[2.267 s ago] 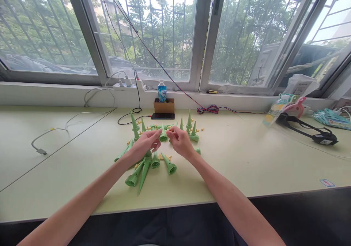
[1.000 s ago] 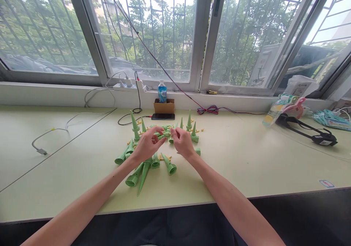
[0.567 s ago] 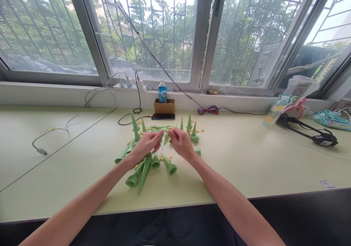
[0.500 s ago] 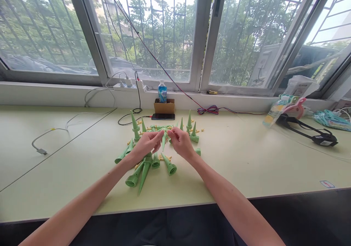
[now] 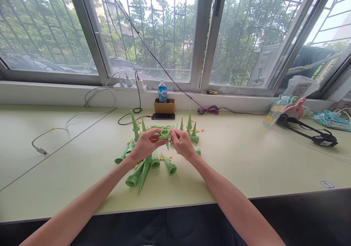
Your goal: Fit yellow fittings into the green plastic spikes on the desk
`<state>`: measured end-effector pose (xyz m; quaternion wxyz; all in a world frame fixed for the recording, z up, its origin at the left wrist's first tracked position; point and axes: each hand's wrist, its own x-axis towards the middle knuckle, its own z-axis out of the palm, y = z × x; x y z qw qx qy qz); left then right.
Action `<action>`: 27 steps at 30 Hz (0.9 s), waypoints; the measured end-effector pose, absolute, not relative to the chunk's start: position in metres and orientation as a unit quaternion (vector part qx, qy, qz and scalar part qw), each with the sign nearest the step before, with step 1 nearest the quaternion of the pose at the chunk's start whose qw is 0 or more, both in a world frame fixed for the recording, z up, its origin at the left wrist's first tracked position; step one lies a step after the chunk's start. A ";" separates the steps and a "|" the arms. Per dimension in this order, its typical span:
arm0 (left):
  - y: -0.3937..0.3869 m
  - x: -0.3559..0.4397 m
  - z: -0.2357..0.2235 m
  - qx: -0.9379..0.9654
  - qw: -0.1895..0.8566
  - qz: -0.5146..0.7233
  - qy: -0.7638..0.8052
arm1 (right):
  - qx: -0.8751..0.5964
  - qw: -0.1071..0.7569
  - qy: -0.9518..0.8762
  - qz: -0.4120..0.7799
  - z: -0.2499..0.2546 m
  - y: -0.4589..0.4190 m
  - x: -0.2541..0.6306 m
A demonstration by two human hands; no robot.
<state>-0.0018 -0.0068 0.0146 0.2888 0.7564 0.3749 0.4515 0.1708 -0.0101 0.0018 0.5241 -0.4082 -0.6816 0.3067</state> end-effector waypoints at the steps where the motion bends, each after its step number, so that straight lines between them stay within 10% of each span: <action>1: -0.005 -0.002 0.013 0.761 0.274 0.456 0.372 | -0.410 0.523 -0.681 0.308 0.002 -0.010 0.171; 14: -0.009 0.000 0.017 0.734 0.292 0.449 0.418 | -0.411 0.540 -0.668 0.305 0.001 -0.009 0.168; 27: -0.010 0.001 0.023 0.602 0.569 0.421 0.370 | -0.383 0.540 -0.683 0.309 -0.002 -0.011 0.170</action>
